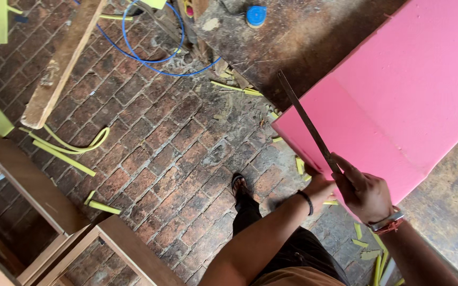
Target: The person marks a line on a pink foam sheet with a pen, measures it with a tape measure, and saws along the marked line with a hand saw. They then lift the cut foam sheet, carry it across the workshop, and place it on another table.
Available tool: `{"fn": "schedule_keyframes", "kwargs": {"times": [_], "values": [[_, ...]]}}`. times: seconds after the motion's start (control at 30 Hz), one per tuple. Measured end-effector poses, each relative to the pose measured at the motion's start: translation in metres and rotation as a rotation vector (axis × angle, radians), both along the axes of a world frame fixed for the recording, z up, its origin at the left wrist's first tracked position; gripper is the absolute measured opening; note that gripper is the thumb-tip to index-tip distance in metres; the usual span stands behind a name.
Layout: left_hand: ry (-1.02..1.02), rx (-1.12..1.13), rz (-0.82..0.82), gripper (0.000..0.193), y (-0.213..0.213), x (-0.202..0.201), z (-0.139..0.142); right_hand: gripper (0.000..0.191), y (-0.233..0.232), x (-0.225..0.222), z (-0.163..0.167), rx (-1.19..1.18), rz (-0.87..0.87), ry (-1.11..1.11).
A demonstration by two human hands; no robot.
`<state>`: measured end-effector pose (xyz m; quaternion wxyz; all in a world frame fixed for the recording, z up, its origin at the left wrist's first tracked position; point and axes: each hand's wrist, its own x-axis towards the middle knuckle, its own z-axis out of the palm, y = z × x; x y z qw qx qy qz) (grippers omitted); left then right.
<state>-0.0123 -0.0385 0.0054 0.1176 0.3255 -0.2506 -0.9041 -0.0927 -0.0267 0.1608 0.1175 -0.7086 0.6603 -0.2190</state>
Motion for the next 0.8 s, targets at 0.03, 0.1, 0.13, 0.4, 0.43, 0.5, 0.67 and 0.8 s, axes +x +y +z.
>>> {"fn": "schedule_keyframes", "kwargs": {"times": [0.03, 0.1, 0.13, 0.4, 0.43, 0.5, 0.67, 0.8], "values": [[-0.044, 0.026, -0.052, 0.064, -0.001, -0.010, -0.004, 0.043, 0.000, -0.006, 0.005, 0.010, 0.015, 0.003], [-0.135, 0.074, -0.153, 0.061, -0.009, -0.022, -0.004, 0.043, 0.001, -0.018, 0.013, 0.017, 0.044, 0.031], [-0.067, -0.004, -0.098, 0.069, -0.011, -0.022, -0.007, 0.044, 0.003, -0.026, 0.016, 0.015, 0.063, 0.058], [-0.570, -0.730, 0.790, 0.064, -0.130, 0.056, -0.030, 0.038, 0.000, -0.071, 0.000, 0.065, 0.252, 0.037], [-0.673, -0.794, 0.770, 0.048, -0.138, 0.058, -0.031, 0.037, -0.003, -0.072, -0.007, 0.041, 0.274, 0.039], [-0.785, -0.847, 0.746, 0.028, -0.154, 0.064, -0.032, 0.036, -0.008, -0.075, -0.017, -0.038, 0.335, 0.018], [-0.732, -0.578, 0.760, 0.016, -0.153, 0.074, -0.031, 0.033, -0.005, -0.081, -0.022, -0.060, 0.350, 0.054], [-0.575, -0.505, 0.824, 0.016, -0.150, 0.079, -0.026, 0.037, -0.010, -0.071, -0.024, 0.127, 0.323, 0.183]]}}
